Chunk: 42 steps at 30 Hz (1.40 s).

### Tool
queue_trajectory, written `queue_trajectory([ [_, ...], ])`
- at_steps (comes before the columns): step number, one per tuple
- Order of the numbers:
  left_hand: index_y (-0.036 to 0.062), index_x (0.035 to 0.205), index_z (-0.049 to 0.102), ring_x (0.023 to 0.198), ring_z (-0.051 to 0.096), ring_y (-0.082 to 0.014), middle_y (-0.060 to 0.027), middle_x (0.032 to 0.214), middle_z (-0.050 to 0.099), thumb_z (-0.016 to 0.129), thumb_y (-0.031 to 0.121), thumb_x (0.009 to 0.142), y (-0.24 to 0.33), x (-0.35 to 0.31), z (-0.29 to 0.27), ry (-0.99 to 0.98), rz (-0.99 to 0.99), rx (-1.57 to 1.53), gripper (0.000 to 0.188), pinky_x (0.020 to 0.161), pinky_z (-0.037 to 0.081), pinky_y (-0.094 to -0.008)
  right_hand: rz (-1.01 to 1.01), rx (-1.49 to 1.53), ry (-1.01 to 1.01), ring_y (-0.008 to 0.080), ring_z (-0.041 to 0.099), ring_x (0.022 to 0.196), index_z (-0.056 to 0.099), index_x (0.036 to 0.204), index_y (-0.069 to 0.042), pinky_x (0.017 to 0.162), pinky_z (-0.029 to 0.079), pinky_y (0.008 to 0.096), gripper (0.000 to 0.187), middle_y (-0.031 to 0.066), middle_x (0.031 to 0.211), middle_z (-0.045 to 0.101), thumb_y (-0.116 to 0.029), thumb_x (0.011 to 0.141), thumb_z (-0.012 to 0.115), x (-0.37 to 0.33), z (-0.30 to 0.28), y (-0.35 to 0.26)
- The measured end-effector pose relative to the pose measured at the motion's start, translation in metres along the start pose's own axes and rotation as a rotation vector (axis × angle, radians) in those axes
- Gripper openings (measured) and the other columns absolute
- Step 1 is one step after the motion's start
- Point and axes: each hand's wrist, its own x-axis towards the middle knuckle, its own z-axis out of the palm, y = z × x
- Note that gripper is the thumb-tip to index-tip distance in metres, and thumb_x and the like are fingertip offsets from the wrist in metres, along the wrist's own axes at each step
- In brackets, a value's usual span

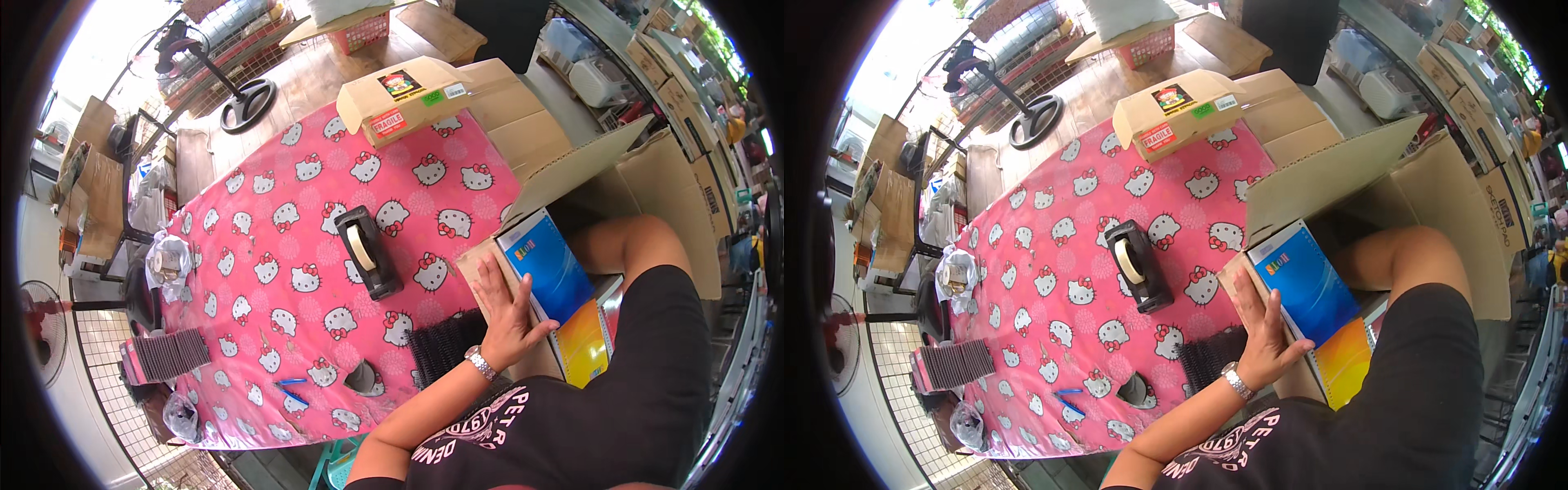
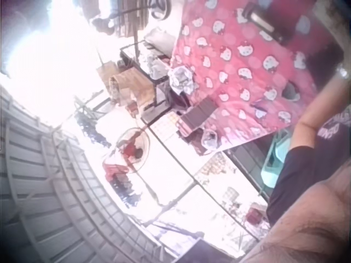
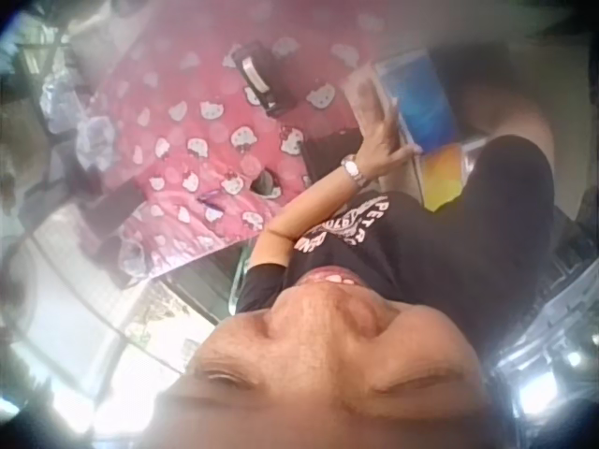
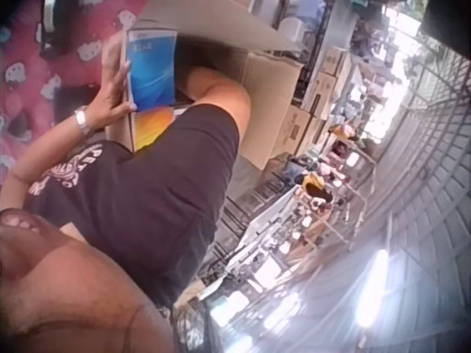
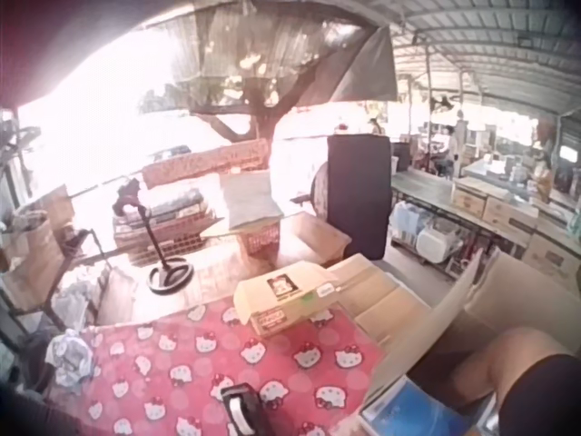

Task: The person trims the spiral binding of notebooks using a pair of shears and places notebooks into a cardboard box.

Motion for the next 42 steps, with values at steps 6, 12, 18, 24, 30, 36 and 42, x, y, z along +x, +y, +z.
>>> queue_trajectory([
  [6,0.0275,0.155,0.032,0.145,-0.022,-0.0519,-0.0347,0.157,-0.018,0.064,0.058,0.087,0.004,0.002,-0.006,-0.060,-0.034,0.065,0.080,0.109,-0.009,-0.0682,0.017,0.015,0.042,0.0299,0.057,0.117,0.056,0.125,-0.009,0.097,0.049,0.0427,0.039,0.0159,0.126,0.059,-0.031,0.096,0.045,-0.004,-0.005,0.000],
  [12,0.0268,0.148,0.046,0.146,-0.021,-0.0517,-0.0337,0.159,-0.015,0.061,0.060,0.088,0.007,0.006,-0.005,-0.052,-0.076,-0.012,0.070,0.108,-0.011,-0.0698,0.056,0.002,0.083,0.0297,0.056,0.119,0.055,0.127,-0.009,0.097,0.049,0.0430,0.040,0.0155,0.128,0.058,-0.032,0.096,0.044,-0.014,-0.005,0.002],
  [18,0.0255,0.142,0.053,0.146,-0.018,-0.0525,-0.0339,0.159,-0.012,0.058,0.044,0.095,0.031,0.013,-0.015,-0.027,-0.233,-0.034,0.050,0.108,-0.011,-0.0708,0.084,0.236,0.103,0.0294,0.055,0.120,0.053,0.129,-0.010,0.098,0.049,0.0432,0.041,0.0152,0.129,0.057,-0.034,0.097,0.044,-0.022,0.001,0.003],
  [24,0.0247,0.133,0.058,0.146,-0.013,-0.0540,-0.0354,0.159,-0.007,0.063,0.029,0.093,0.057,0.026,-0.009,-0.006,-0.242,0.172,0.040,0.108,-0.014,-0.0692,0.111,0.289,0.174,0.0292,0.055,0.121,0.052,0.131,-0.011,0.099,0.049,0.0435,0.043,0.0148,0.131,0.056,-0.036,0.097,0.043,-0.059,0.003,-0.016],
  [30,0.0233,0.131,0.056,0.147,-0.011,-0.0550,-0.0394,0.157,-0.007,0.064,0.023,0.091,0.087,0.048,-0.013,-0.032,-0.141,0.065,0.041,0.109,-0.012,-0.0674,0.140,0.396,0.268,0.0289,0.054,0.123,0.051,0.132,-0.011,0.100,0.048,0.0437,0.044,0.0145,0.132,0.054,-0.038,0.098,0.043,-0.121,-0.006,-0.039],
  [36,0.0227,0.130,0.055,0.146,-0.012,-0.0560,-0.0389,0.156,-0.013,0.065,0.020,0.090,0.125,0.069,-0.011,0.068,-0.009,-0.117,0.041,0.111,0.001,-0.0676,0.158,0.492,0.323,0.0287,0.053,0.124,0.049,0.134,-0.012,0.100,0.048,0.0440,0.046,0.0141,0.134,0.053,-0.040,0.098,0.042,-0.177,-0.017,-0.077],
  [42,0.0212,0.124,0.056,0.145,-0.012,-0.0581,-0.0399,0.156,-0.010,0.066,0.022,0.086,0.176,0.078,-0.019,0.179,0.118,-0.141,0.040,0.109,-0.002,-0.0724,0.131,0.615,0.340,0.0284,0.052,0.125,0.048,0.136,-0.012,0.101,0.048,0.0442,0.047,0.0138,0.136,0.052,-0.042,0.099,0.042,-0.208,-0.031,-0.126],
])
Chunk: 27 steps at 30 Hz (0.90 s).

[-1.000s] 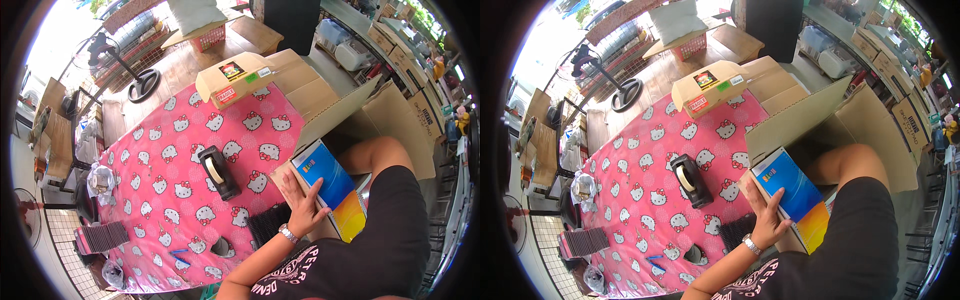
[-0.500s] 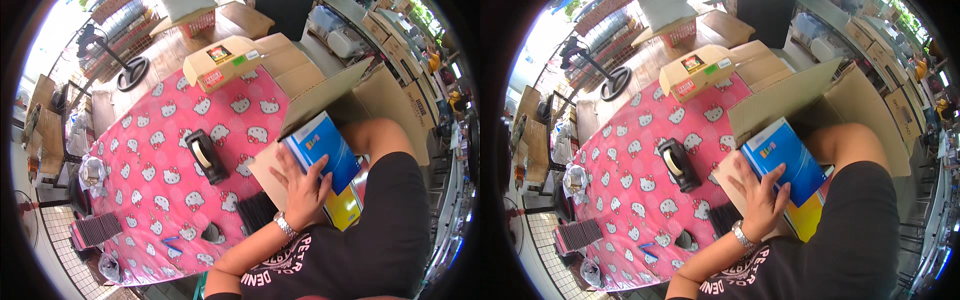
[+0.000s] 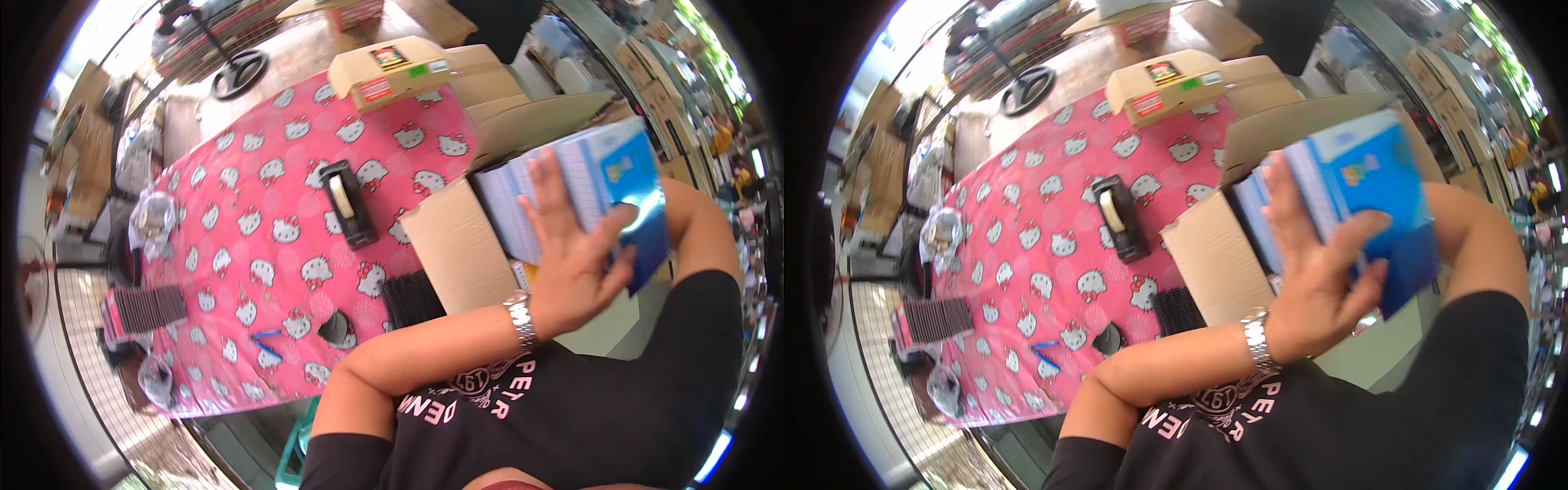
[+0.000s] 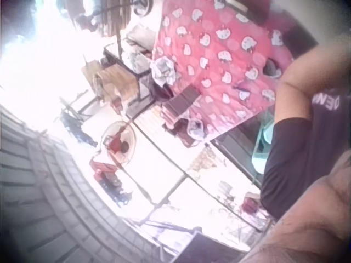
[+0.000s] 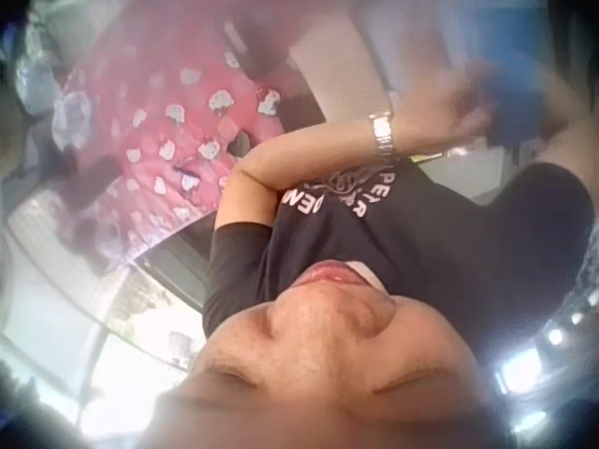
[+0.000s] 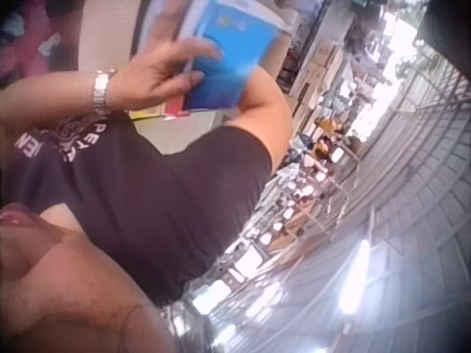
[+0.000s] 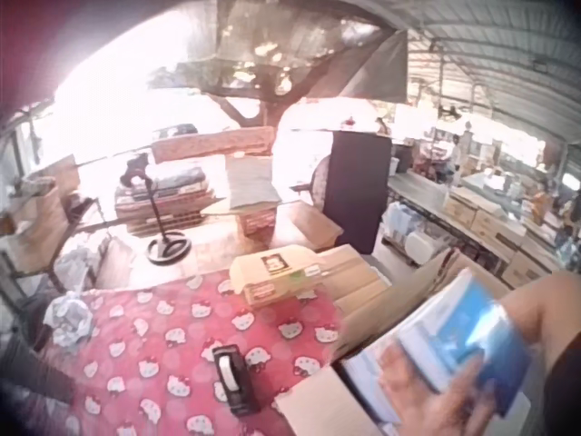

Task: The person trims the spiral binding of notebooks using a pair of shears and places notebooks into a cardboard box.

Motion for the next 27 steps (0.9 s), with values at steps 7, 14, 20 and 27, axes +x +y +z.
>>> queue_trajectory([
  [7,0.0177,0.108,0.060,0.143,-0.011,-0.0618,-0.0407,0.156,-0.006,0.068,0.020,0.077,0.076,0.011,-0.011,0.134,0.203,-0.131,0.032,0.103,-0.007,-0.0792,-0.012,0.122,-0.054,0.0282,0.051,0.127,0.046,0.138,-0.013,0.102,0.048,0.0445,0.049,0.0134,0.137,0.051,-0.044,0.099,0.041,-0.016,0.016,-0.062],
  [14,0.0171,0.113,0.060,0.145,-0.006,-0.0583,-0.0388,0.157,-0.005,0.067,0.018,0.079,0.093,-0.029,-0.095,0.278,0.271,-0.010,0.034,0.106,0.000,-0.0731,-0.163,0.353,-0.125,0.0279,0.050,0.128,0.044,0.140,-0.014,0.103,0.047,0.0448,0.051,0.0129,0.139,0.050,-0.046,0.100,0.040,0.040,0.037,-0.136],
  [20,0.0169,0.119,0.061,0.147,-0.001,-0.0543,-0.0371,0.158,-0.004,0.066,0.017,0.082,0.057,-0.085,-0.209,0.365,0.082,0.203,0.037,0.110,0.007,-0.0661,-0.281,0.782,-0.232,0.0276,0.050,0.130,0.043,0.142,-0.015,0.103,0.047,0.0451,0.053,0.0126,0.141,0.049,-0.048,0.101,0.040,0.135,0.071,-0.201],
  [27,0.0137,0.121,0.062,0.151,0.010,-0.0400,-0.0260,0.163,0.001,0.062,0.015,0.089,-0.013,-0.162,-0.357,0.150,-0.226,0.010,0.032,0.117,0.020,-0.0486,-0.298,1.547,-0.427,0.0273,0.049,0.131,0.041,0.144,-0.015,0.104,0.047,0.0454,0.055,0.0122,0.143,0.048,-0.050,0.101,0.039,0.259,0.159,-0.284],
])
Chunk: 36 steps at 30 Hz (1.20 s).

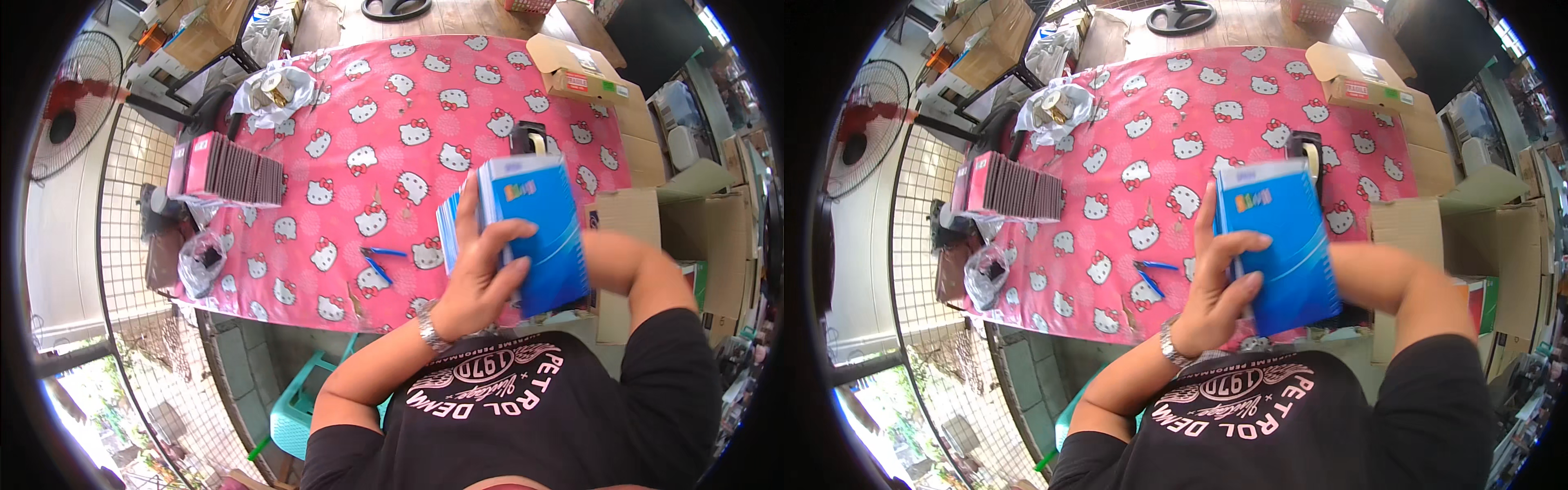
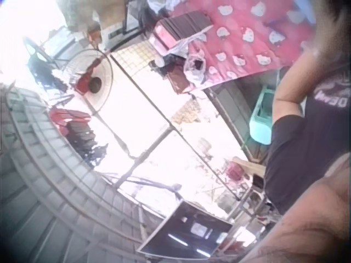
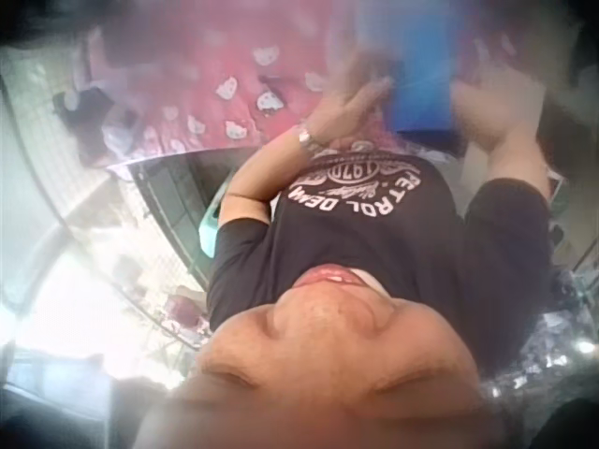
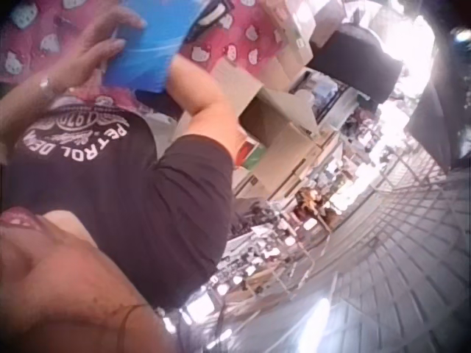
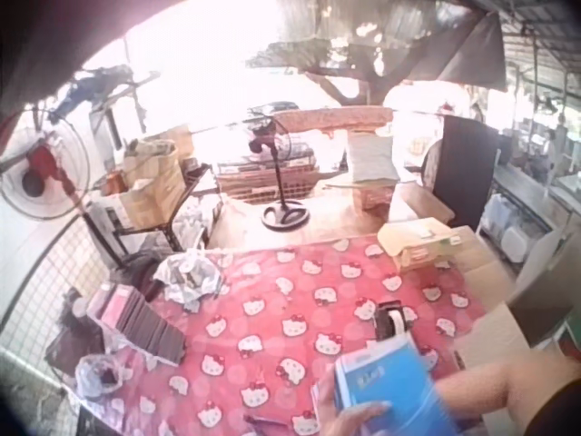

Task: The person trims the spiral binding of notebooks using a pair of shears and places notebooks into a cardboard box.

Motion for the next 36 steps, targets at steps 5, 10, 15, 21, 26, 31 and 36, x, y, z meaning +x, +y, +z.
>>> queue_trajectory([
  [5,0.0106,0.117,0.064,0.151,0.016,-0.0368,-0.0229,0.164,0.003,0.062,0.019,0.089,-0.029,-0.019,-0.085,-0.254,-0.185,-0.205,0.030,0.117,0.022,-0.0467,-0.023,0.494,-0.128,0.0271,0.048,0.132,0.040,0.145,-0.016,0.105,0.047,0.0456,0.056,0.0119,0.144,0.047,-0.051,0.102,0.039,0.067,0.026,0.075],
  [10,0.0088,0.113,0.067,0.147,0.026,-0.0355,-0.0223,0.163,0.013,0.061,0.027,0.087,-0.032,-0.029,-0.125,-0.415,-0.331,-0.452,0.032,0.114,0.026,-0.0466,-0.188,0.724,-0.167,0.0271,0.049,0.131,0.042,0.144,-0.016,0.104,0.048,0.0453,0.058,0.0126,0.142,0.049,-0.054,0.101,0.039,0.095,0.047,0.147],
  [15,0.0038,0.109,0.067,0.140,0.035,-0.0377,-0.0245,0.159,0.023,0.063,0.028,0.085,-0.026,-0.046,-0.156,-0.485,-0.438,-0.606,0.035,0.112,0.029,-0.0468,-0.115,0.843,-0.040,0.0308,0.052,0.124,0.051,0.137,-0.013,0.102,0.045,0.0523,0.058,0.0144,0.134,0.055,-0.052,0.095,0.039,0.098,0.064,0.199],
  [21,-0.0003,0.103,0.067,0.133,0.042,-0.0426,-0.0301,0.152,0.030,0.065,0.025,0.081,-0.051,-0.078,-0.194,-0.544,-0.576,-0.766,0.033,0.109,0.035,-0.0496,0.191,0.954,0.374,0.0362,0.053,0.115,0.060,0.128,-0.011,0.099,0.040,0.0635,0.060,0.0157,0.127,0.058,-0.049,0.087,0.039,0.063,0.067,0.274],
  [26,-0.0040,0.099,0.068,0.124,0.049,-0.0473,-0.0377,0.146,0.034,0.065,0.019,0.075,-0.092,-0.107,-0.221,-0.583,-0.523,-0.915,0.033,0.102,0.042,-0.0518,0.053,0.983,0.407,0.0367,0.052,0.118,0.055,0.133,-0.007,0.103,0.039,0.0606,0.064,0.0165,0.127,0.057,-0.048,0.086,0.040,0.075,0.085,0.312],
  [31,-0.0046,0.095,0.070,0.114,0.055,-0.0500,-0.0408,0.135,0.044,0.065,0.017,0.069,-0.100,-0.097,-0.237,-0.697,-0.369,-0.904,0.034,0.096,0.048,-0.0529,-0.064,1.087,0.412,0.0362,0.051,0.122,0.044,0.139,-0.001,0.106,0.039,0.0549,0.070,0.0197,0.131,0.053,-0.048,0.087,0.043,0.110,0.091,0.343],
  [36,-0.0020,0.099,0.070,0.115,0.054,-0.0466,-0.0362,0.135,0.046,0.067,0.016,0.073,-0.108,-0.091,-0.268,-0.923,-0.448,-0.881,0.032,0.099,0.043,-0.0538,-0.065,0.978,0.390,0.0367,0.050,0.126,0.043,0.138,0.001,0.111,0.037,0.0510,0.073,0.0218,0.133,0.052,-0.053,0.089,0.041,0.109,0.107,0.356],
])
